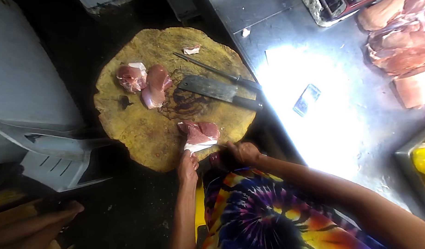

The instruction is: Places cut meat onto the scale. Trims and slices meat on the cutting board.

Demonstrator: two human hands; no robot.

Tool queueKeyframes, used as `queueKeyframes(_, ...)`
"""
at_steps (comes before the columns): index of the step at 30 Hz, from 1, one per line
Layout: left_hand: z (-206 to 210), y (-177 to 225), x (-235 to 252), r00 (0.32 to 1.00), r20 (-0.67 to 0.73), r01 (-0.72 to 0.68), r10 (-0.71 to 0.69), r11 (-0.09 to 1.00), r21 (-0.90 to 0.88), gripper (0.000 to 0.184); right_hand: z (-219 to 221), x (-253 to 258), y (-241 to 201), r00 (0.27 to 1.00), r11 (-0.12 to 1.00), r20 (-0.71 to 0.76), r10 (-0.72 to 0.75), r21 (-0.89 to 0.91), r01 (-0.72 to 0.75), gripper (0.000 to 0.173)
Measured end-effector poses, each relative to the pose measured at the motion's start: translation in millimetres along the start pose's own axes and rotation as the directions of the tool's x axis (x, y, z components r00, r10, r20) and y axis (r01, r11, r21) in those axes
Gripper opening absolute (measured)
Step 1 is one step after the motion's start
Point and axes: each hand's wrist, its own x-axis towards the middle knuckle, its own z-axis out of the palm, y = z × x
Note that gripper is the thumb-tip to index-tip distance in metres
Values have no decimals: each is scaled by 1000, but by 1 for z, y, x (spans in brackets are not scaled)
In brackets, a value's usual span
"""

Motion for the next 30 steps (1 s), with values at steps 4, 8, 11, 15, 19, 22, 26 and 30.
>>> queueKeyframes(4, -8, 18, 9, 999, 41, -28, 28, 999, 16, 38, 6, -21, 37, 991, 992, 48, 124, 7, -124, 40)
queueKeyframes(8, -28, 15, 31, 993, 60, -116, 102, 936, 332, 29, -14, -38, 63, 994, 995, 109, -1, 96, -10, 40)
queueKeyframes(11, -54, 7, 46, 998, 41, -60, 47, 902, 428, 28, -18, -42, 87, 986, 973, 66, -152, 183, 138, 40)
queueKeyframes(15, -63, 2, 44, 995, 101, -47, 4, 905, 423, 27, -8, -44, 95, 978, 864, -29, -206, 463, 196, 37)
queueKeyframes(19, -44, -2, 38, 992, 111, -109, 68, 896, 431, 20, 3, -50, 86, 991, 716, 67, -115, 697, 36, 34)
queueKeyframes(22, -48, -8, 38, 987, 116, -157, 116, 868, 470, 20, 0, -54, 90, 986, 850, -15, -166, 504, 151, 38)
queueKeyframes(26, -49, -11, 31, 988, 112, -149, 107, 861, 487, 20, -32, -40, 53, 980, 974, -99, -171, 133, 184, 42)
queueKeyframes(30, -48, -10, 23, 991, 106, -121, 83, 892, 435, 19, -62, 5, -13, 970, 982, -163, -182, 12, 187, 38)
